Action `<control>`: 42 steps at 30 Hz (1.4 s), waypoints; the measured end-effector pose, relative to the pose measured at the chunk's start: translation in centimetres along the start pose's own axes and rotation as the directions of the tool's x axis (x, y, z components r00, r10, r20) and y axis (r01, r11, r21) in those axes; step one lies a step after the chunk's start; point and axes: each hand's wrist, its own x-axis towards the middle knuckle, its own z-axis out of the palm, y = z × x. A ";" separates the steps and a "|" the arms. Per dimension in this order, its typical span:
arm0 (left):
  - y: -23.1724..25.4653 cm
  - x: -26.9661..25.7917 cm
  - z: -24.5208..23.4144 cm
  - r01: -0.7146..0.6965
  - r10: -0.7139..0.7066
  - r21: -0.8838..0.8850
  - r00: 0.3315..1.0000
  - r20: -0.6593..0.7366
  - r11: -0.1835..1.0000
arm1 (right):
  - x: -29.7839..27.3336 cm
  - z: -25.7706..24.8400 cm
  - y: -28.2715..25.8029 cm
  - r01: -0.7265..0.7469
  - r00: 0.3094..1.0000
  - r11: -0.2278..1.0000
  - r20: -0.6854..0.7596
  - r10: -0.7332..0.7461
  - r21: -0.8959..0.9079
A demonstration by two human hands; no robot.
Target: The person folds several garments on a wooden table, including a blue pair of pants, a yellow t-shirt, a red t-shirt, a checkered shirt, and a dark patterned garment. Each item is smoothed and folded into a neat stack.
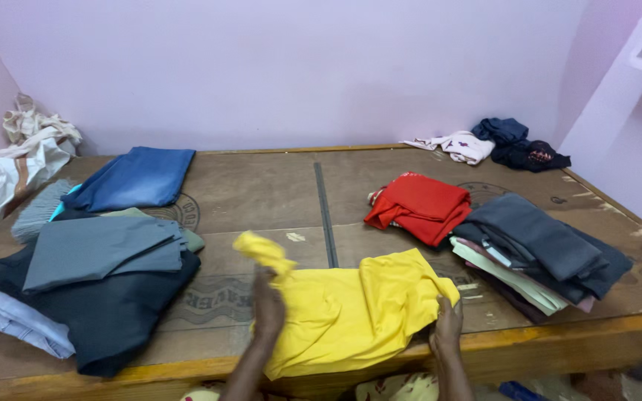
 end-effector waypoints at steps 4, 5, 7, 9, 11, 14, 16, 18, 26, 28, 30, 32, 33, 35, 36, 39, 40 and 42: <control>5.0 -5.4 5.1 -0.343 0.262 0.114 0.859 0.441 0.932 | 0.3 -0.5 0.2 0.000 1.000 1.000 -0.019 0.000 -0.011; 5.4 -7.1 5.5 -0.464 0.204 0.255 0.730 0.652 0.848 | 0.4 -0.5 0.1 -0.012 1.000 1.000 -0.022 0.012 0.010; 6.1 -8.3 5.6 -0.556 0.253 0.236 0.662 0.706 0.797 | 0.3 -0.5 -0.1 -0.053 0.999 0.997 -0.012 0.053 0.050; 6.4 -8.7 5.1 -0.582 0.284 0.277 0.690 0.666 0.764 | 0.1 -0.6 -0.2 -0.072 0.997 0.994 0.004 0.072 0.080; 6.4 -7.9 3.7 -0.531 0.303 0.380 0.801 0.516 0.758 | 0.1 -0.6 -0.2 -0.068 0.997 0.993 0.028 0.065 0.100; 5.4 -7.1 1.1 -0.443 0.011 0.632 0.824 0.566 0.636 | 0.4 -0.6 -0.4 -0.058 0.998 0.994 0.001 0.059 0.097; 4.5 -7.2 0.2 -0.459 -0.026 0.644 0.802 0.597 0.612 | 0.5 -0.9 -0.8 -0.052 0.993 0.997 -0.103 0.057 0.051; 3.7 -7.4 0.3 -0.461 -0.037 0.658 0.802 0.596 0.595 | 0.8 -1.4 -1.6 -0.019 0.980 1.000 -0.196 0.021 0.012; 2.6 -7.5 3.0 -0.392 -0.033 0.743 0.874 0.485 0.542 | -0.4 -2.4 -8.0 0.191 0.933 0.972 -0.281 -0.223 -0.139; 2.9 -7.8 3.1 -0.420 -0.026 0.731 0.858 0.512 0.538 | -1.4 -1.2 -9.0 0.156 0.925 0.957 -0.303 -0.228 -0.246; 3.1 -8.0 3.1 -0.436 -0.019 0.720 0.849 0.528 0.540 | -2.0 0.9 -9.5 0.224 0.927 0.926 -0.226 -0.298 -0.302; 3.0 -8.1 2.9 -0.445 -0.014 0.712 0.843 0.537 0.543 | -2.5 3.8 -9.7 0.393 0.904 0.874 -0.055 -0.424 -0.285; 2.8 -8.1 2.9 -0.448 -0.018 0.709 0.839 0.544 0.545 | -3.0 5.3 -9.6 0.488 0.868 0.804 0.087 -0.490 -0.339; 2.3 -7.7 3.2 -0.455 -0.023 0.700 0.830 0.558 0.550 | -4.6 8.6 -9.5 0.576 0.812 0.539 0.358 -0.461 -0.615; 1.8 -7.3 3.3 -0.454 -0.023 0.674 0.820 0.572 0.583 | -5.9 10.3 -9.4 0.555 0.820 0.288 0.453 -0.350 -0.781; -0.1 -4.5 2.4 -0.213 -0.073 0.448 0.838 0.541 0.868 | -12.3 15.1 -7.8 0.389 0.727 0.561 0.617 0.300 -0.731; -1.1 -3.3 1.5 0.047 -0.152 0.215 0.853 0.499 0.975 | -14.0 16.7 -7.5 0.600 0.553 0.508 0.779 0.296 -0.618; -2.9 -1.0 -1.0 0.292 -0.255 -0.057 0.901 0.352 0.955 | -16.9 18.1 -7.6 0.771 0.292 0.469 0.894 0.341 -0.431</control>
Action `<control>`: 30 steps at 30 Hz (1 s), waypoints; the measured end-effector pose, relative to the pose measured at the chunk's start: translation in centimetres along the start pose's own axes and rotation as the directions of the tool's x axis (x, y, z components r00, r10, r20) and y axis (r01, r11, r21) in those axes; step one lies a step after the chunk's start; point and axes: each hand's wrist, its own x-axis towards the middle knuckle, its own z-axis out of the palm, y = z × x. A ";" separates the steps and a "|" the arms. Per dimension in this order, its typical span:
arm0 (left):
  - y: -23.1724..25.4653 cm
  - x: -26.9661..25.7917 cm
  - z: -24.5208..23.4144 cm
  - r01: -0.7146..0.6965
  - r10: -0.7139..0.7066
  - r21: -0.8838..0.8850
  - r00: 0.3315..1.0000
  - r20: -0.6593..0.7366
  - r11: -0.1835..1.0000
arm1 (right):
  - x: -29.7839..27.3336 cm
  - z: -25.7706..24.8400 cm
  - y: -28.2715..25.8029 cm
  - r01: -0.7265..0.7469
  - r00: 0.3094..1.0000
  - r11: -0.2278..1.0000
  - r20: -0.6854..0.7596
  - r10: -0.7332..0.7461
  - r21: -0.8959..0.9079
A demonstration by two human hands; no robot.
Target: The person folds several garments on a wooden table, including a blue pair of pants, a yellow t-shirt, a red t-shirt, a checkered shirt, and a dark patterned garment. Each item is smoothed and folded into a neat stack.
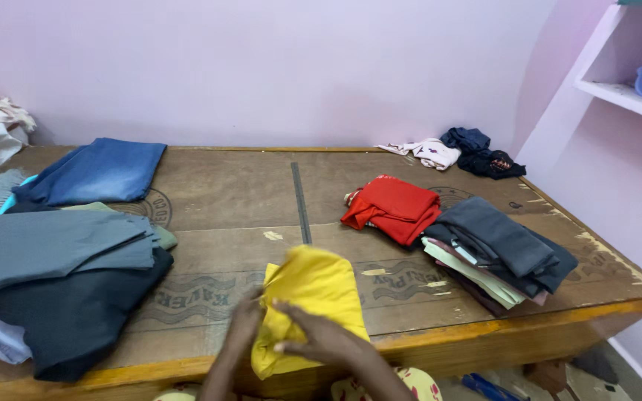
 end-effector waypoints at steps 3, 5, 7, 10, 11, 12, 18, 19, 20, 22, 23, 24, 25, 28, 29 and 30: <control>-1.1 0.0 -3.7 -0.200 0.192 0.002 0.935 -0.299 0.980 | 0.4 1.1 -1.8 -0.033 0.996 0.999 0.088 0.031 0.020; -1.1 -0.9 -4.4 -0.260 0.288 0.123 0.880 -0.379 0.958 | 0.7 1.6 -1.1 -0.225 0.973 0.973 0.067 0.222 0.045; -0.6 -2.2 -3.2 -0.189 0.312 0.329 0.873 -0.375 0.925 | 1.6 2.1 1.0 -0.195 0.974 0.981 -0.119 0.191 -0.021; 1.5 -3.7 0.0 -0.497 0.615 0.407 0.750 -0.242 0.766 | 3.4 3.1 5.1 -0.142 0.935 0.986 -0.341 0.102 -0.092; 2.2 -4.1 1.5 -0.536 0.648 0.454 0.750 -0.131 0.712 | 3.5 3.5 6.6 -0.122 0.916 0.986 -0.396 0.067 -0.116; 2.8 -4.5 2.9 -0.577 0.670 0.493 0.742 -0.017 0.651 | 3.5 3.8 7.9 -0.216 0.942 0.964 -0.291 0.164 -0.156; 3.7 -8.2 5.5 -0.394 0.237 0.853 0.915 0.327 0.343 | 4.2 4.9 12.8 -0.458 0.888 0.801 -0.231 0.397 -0.385; 3.6 -8.5 5.2 -0.394 0.242 0.848 0.915 0.324 0.354 | 4.2 5.0 13.0 -0.465 0.885 0.781 -0.238 0.400 -0.417; 3.4 -8.8 4.7 -0.395 0.247 0.843 0.914 0.322 0.364 | 4.3 5.1 13.2 -0.470 0.883 0.761 -0.244 0.402 -0.447; 2.9 -9.6 4.0 -0.390 0.223 0.834 0.919 0.325 0.390 | 4.6 4.8 13.3 -0.507 0.861 0.745 -0.209 0.464 -0.433; 2.8 -9.9 3.5 -0.384 0.208 0.832 0.922 0.326 0.400 | 5.3 4.1 13.6 -0.521 0.851 0.738 -0.200 0.485 -0.429; 2.7 -10.1 3.2 -0.378 0.193 0.830 0.925 0.327 0.409 | 5.8 3.6 13.9 -0.554 0.828 0.707 -0.198 0.525 -0.440; 2.5 -10.4 2.9 -0.382 0.192 0.834 0.924 0.331 0.398 | 6.1 3.2 14.2 -0.587 0.801 0.675 -0.197 0.566 -0.448; 1.1 -11.2 2.2 -0.391 0.217 0.840 0.919 0.330 0.377 | 5.9 2.7 16.2 -0.668 0.738 0.629 -0.241 0.630 -0.398; 0.5 -11.4 2.1 -0.393 0.243 0.836 0.916 0.320 0.382 | 5.5 2.4 17.2 -0.691 0.719 0.621 -0.262 0.644 -0.370; -0.1 -11.6 1.9 -0.396 0.268 0.833 0.912 0.309 0.387 | 5.0 2.2 18.3 -0.701 0.713 0.635 -0.330 0.618 -0.325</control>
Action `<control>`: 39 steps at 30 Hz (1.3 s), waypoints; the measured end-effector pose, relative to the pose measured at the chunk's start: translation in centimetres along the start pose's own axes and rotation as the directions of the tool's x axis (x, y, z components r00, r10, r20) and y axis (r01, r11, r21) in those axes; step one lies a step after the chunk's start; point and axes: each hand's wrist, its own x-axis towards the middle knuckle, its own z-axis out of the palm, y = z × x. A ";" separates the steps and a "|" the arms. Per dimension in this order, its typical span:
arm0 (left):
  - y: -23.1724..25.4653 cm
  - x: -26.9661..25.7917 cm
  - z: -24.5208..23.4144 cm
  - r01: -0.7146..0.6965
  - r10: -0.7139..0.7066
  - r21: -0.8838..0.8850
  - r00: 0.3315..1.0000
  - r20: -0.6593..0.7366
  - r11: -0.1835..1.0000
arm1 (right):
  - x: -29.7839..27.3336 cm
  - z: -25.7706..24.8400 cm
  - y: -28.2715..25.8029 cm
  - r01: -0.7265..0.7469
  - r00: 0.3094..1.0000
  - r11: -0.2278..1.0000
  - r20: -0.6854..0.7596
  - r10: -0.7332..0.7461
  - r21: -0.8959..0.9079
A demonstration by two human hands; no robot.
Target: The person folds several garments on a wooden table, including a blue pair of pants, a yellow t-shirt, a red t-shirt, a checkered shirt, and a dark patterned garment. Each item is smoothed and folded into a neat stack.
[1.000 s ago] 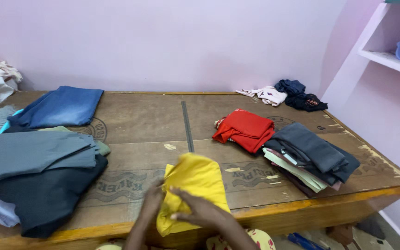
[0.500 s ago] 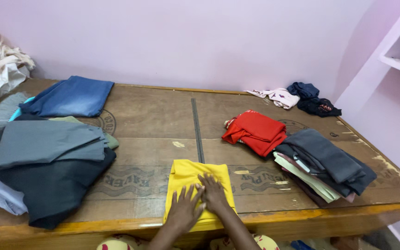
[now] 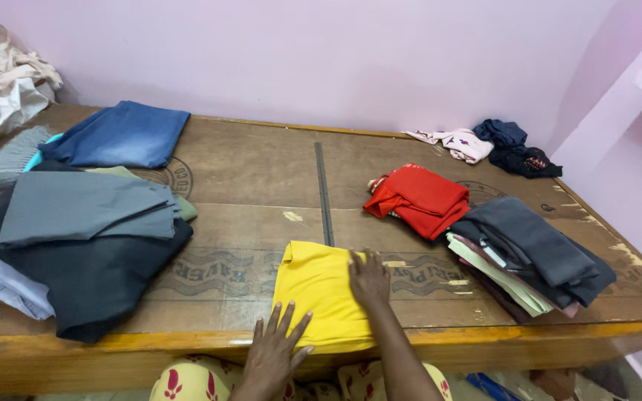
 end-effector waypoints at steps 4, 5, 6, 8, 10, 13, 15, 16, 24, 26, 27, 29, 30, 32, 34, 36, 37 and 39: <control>-1.6 -0.8 1.5 -0.058 0.045 -0.079 0.987 -0.153 0.995 | -0.8 1.4 4.1 -0.048 0.985 0.997 -0.164 0.057 0.064; -2.0 -0.3 1.5 -0.011 0.001 -0.111 0.996 -0.087 0.994 | -0.7 1.3 4.6 -0.064 0.981 0.997 -0.179 0.073 0.053; -2.4 0.2 1.5 0.039 -0.042 -0.140 0.999 -0.019 0.989 | -0.5 1.0 4.7 -0.108 0.984 0.988 -0.133 0.122 0.109; -3.6 2.9 0.6 0.245 -0.342 -0.718 0.940 0.010 0.652 | -0.5 0.4 4.6 -0.197 0.977 0.958 -0.035 0.208 0.210; -4.5 5.7 0.0 0.094 -0.407 -0.757 0.882 -0.239 0.647 | -0.9 0.2 3.9 -0.170 0.985 0.975 -0.012 0.173 0.142; -4.8 10.5 -1.1 0.267 -0.536 -0.719 0.826 -0.172 0.642 | -0.5 -0.3 3.0 -0.058 0.998 0.897 -0.006 0.068 0.438; -4.4 12.2 -1.5 0.439 -0.580 -0.663 0.815 0.008 0.607 | 0.1 -1.1 2.7 0.024 1.000 0.767 -0.013 -0.021 0.641; -4.3 13.0 -1.8 0.519 -0.600 -0.623 0.794 0.097 0.586 | 0.5 -1.7 2.6 0.036 0.999 0.735 -0.002 -0.047 0.677; -5.1 15.4 -9.3 -0.119 -0.275 -0.936 0.937 -0.217 0.332 | 1.8 -12.8 2.0 0.292 0.957 0.432 -0.257 -0.138 0.854; -5.3 14.6 -11.7 -0.146 -0.266 -0.875 0.918 -0.294 0.462 | 0.4 -15.6 2.3 0.326 0.939 0.348 -0.257 -0.231 0.879; -5.4 14.0 -12.6 -0.146 -0.263 -0.854 0.913 -0.311 0.500 | -0.3 -16.6 2.3 0.344 0.925 0.302 -0.265 -0.274 0.889; -5.6 12.5 -13.1 -0.098 -0.215 -0.809 0.939 -0.268 0.580 | -2.5 -16.9 2.4 0.272 0.938 0.499 -0.111 -0.329 0.823; -6.0 11.2 -12.7 -0.053 -0.172 -0.780 0.964 -0.203 0.623 | -3.6 -16.5 2.6 0.240 0.939 0.590 -0.031 -0.342 0.771; -6.7 9.2 -10.9 0.046 -0.087 -0.623 0.996 -0.036 0.781 | -6.1 -14.7 3.1 0.212 0.890 0.783 0.216 -0.402 0.585; -7.8 7.3 -8.5 0.049 0.015 -0.295 0.977 0.212 0.954 | -7.9 -12.4 3.6 0.483 0.757 0.835 0.353 -0.549 0.264; -8.6 7.1 -6.8 0.023 -0.001 -0.077 0.964 0.267 0.997 | -8.2 -10.7 3.7 0.451 0.780 0.832 0.311 -0.543 0.322; -8.9 7.0 -6.0 0.069 -0.061 -0.039 0.983 0.171 0.997 | -8.1 -9.9 3.6 0.436 0.790 0.828 0.292 -0.540 0.352; -8.1 7.8 -4.9 0.114 -0.115 -0.053 0.993 -0.024 0.992 | -7.6 -8.9 2.9 0.322 0.888 0.842 0.170 -0.427 0.433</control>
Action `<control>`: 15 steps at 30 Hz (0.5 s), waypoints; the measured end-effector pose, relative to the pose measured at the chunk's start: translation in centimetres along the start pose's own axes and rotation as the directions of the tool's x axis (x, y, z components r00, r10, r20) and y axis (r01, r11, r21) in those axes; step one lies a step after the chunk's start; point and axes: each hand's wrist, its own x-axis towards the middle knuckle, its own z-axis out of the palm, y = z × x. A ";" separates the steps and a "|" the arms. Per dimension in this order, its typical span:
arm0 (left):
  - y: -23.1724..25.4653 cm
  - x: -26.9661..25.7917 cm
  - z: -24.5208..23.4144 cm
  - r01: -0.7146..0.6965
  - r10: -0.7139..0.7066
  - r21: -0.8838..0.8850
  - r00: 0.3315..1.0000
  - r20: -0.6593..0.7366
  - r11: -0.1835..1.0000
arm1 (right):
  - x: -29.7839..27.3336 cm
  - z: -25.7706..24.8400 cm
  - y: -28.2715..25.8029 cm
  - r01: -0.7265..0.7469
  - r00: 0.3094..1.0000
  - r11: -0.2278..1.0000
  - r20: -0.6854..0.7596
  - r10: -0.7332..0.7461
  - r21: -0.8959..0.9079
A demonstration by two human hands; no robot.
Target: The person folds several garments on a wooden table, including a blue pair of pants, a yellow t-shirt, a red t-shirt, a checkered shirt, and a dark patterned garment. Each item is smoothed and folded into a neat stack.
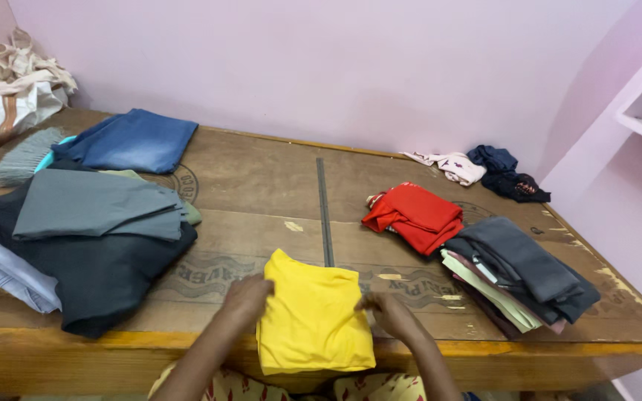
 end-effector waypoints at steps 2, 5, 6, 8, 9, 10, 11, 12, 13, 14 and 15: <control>2.4 0.8 1.3 -0.092 0.063 -0.184 0.985 -0.158 0.978 | 1.3 1.6 -0.6 -0.066 0.989 0.995 -0.128 0.074 0.070; 7.1 0.5 3.8 -0.166 0.126 -0.229 0.976 -0.179 0.959 | 3.2 7.0 -2.7 0.021 0.975 0.998 -0.221 -0.007 0.057; 8.0 0.3 4.1 -0.080 0.069 -0.178 0.995 -0.067 0.981 | 3.9 8.4 -3.2 0.157 0.962 0.987 -0.228 -0.149 0.016; 8.9 -0.9 4.7 0.077 -0.069 -0.049 0.986 0.150 0.996 | 4.4 9.8 -3.2 -0.013 0.998 0.955 -0.062 -0.005 -0.295; 9.1 -1.3 4.7 0.117 -0.114 -0.018 0.984 0.136 0.993 | 4.5 10.2 -3.0 -0.079 0.996 0.890 0.003 0.090 -0.448; 8.9 -1.5 4.4 0.157 -0.157 0.011 0.981 0.117 0.988 | 4.8 10.0 -2.6 -0.101 0.995 0.903 -0.020 0.101 -0.418; 8.7 -1.5 3.9 0.197 -0.200 0.039 0.975 0.096 0.980 | 5.2 9.5 -2.1 -0.122 0.993 0.914 -0.043 0.114 -0.388; 8.6 -1.4 3.5 0.226 -0.228 0.034 0.970 0.087 0.974 | 5.3 8.9 -1.6 -0.145 0.989 0.923 -0.064 0.130 -0.357; 8.3 -1.3 3.1 0.255 -0.256 0.029 0.963 0.079 0.967 | 5.5 8.5 -1.3 -0.193 0.981 0.913 -0.059 0.184 -0.361; 8.1 -1.1 2.6 0.283 -0.284 0.023 0.956 0.069 0.959 | 6.0 7.9 -0.9 -0.239 0.970 0.899 -0.056 0.235 -0.366; 7.8 -0.9 2.3 0.287 -0.288 0.018 0.956 0.061 0.958 | 6.4 7.4 -0.5 -0.285 0.957 0.883 -0.054 0.286 -0.372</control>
